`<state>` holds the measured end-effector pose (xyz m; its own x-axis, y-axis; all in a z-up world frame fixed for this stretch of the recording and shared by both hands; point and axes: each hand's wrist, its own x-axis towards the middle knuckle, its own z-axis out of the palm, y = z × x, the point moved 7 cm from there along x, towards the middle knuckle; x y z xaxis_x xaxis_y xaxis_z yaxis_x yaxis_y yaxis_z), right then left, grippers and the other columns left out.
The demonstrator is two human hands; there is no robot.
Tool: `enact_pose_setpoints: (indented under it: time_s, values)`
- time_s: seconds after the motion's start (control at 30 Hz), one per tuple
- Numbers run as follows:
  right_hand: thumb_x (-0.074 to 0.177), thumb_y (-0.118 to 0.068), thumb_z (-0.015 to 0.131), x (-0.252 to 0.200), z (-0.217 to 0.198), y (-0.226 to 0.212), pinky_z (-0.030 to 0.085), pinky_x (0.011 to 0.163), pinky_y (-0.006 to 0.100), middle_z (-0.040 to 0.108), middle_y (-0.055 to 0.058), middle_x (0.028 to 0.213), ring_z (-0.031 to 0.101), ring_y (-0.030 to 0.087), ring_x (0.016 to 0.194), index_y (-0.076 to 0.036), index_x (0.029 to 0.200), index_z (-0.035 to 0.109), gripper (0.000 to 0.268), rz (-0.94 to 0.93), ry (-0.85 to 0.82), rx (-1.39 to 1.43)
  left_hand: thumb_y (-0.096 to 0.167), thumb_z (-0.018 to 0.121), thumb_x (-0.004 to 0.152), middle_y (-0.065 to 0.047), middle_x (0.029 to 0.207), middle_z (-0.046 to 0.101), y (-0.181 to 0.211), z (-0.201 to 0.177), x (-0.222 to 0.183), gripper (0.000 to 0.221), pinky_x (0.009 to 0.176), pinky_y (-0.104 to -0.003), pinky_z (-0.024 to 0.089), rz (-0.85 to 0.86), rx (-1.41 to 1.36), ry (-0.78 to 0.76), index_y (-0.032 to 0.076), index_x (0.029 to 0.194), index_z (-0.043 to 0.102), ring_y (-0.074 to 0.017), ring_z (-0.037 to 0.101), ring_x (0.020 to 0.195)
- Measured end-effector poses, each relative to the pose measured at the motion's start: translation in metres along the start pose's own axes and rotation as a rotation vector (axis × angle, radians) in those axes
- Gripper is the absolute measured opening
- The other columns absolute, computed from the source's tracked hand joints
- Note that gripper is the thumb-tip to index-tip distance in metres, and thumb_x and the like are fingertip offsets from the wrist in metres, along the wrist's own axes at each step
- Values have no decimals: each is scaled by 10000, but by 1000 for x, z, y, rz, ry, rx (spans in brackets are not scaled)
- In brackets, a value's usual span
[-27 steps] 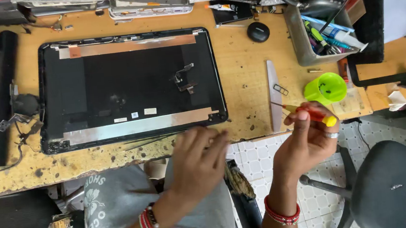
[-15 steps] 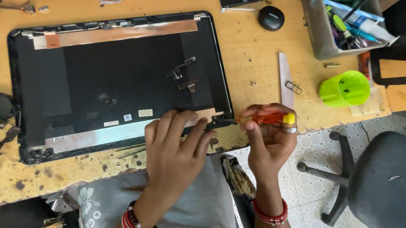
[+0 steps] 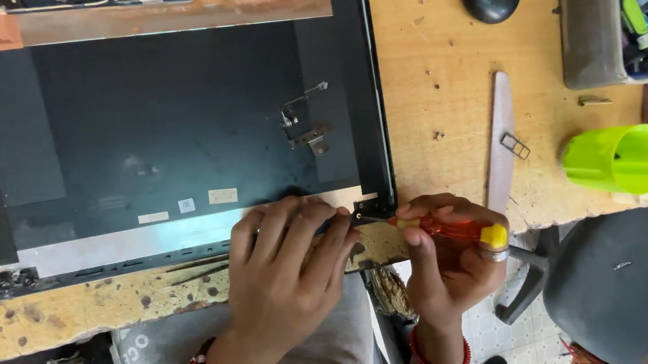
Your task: The person works on a disassembled laptop screen assembly on a cluttered repair bench. They first use a screwdriver on the screen frame, handle a small hinge bracket by hand, then use a soldering iron with a thin probe to solder the bracket area, producing smoke, before lifting the iron away.
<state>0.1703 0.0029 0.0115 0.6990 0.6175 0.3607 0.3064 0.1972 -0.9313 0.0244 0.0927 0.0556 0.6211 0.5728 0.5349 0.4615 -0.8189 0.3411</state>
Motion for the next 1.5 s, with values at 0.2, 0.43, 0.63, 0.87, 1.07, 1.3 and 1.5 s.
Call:
enact_pose_setpoints:
  time_s: [0.2,0.43,0.63,0.87,1.07,1.3,1.5]
  values:
    - [955,-32,656,0,2,-2,660,716,361,590,206,881,680,288,824,-42,1104,430,271,-25,19,-15,198,710,1009,-28,1029,705,-3,1,0,97,861,-424,469,-24,-25,-12,107,1003,743,-255,650,970]
    - [923,-143,737,3,1,-2,582,717,325,585,154,831,638,233,747,-109,1075,455,322,40,54,39,178,731,997,-17,993,709,-4,3,2,71,864,-411,464,-49,-36,-16,126,950,743,-245,655,944]
    - [955,-226,724,5,-1,-5,597,752,322,587,143,845,643,217,773,-116,1089,434,338,-17,69,-21,193,696,1014,-20,998,703,-4,3,4,106,833,-413,467,-55,-37,-21,127,944,741,-249,652,932]
    - [963,-142,678,4,2,-7,635,715,343,579,192,834,659,265,756,-78,1083,417,295,-25,17,-76,183,694,1014,-25,995,704,-4,2,5,103,826,-416,474,-62,-40,-19,120,950,743,-256,652,929]
    - [943,-143,699,2,-1,-4,608,717,339,566,163,825,653,252,751,-84,1063,431,300,-29,15,-53,179,707,1012,-21,994,697,-4,3,5,96,828,-411,477,-63,-44,-25,118,946,740,-253,650,926]
    - [959,-149,683,4,3,-7,621,741,342,591,201,846,662,267,755,-82,1075,418,297,-17,3,-58,178,681,1021,-28,994,697,-4,1,7,115,812,-402,476,-51,-40,-18,109,950,739,-252,647,918]
    - [989,-104,651,5,5,-6,656,719,335,579,158,881,656,247,807,-76,1094,442,235,-33,-33,15,173,665,1010,-30,1030,694,-2,3,2,87,824,-423,480,-35,-23,-22,112,993,725,-263,639,942]
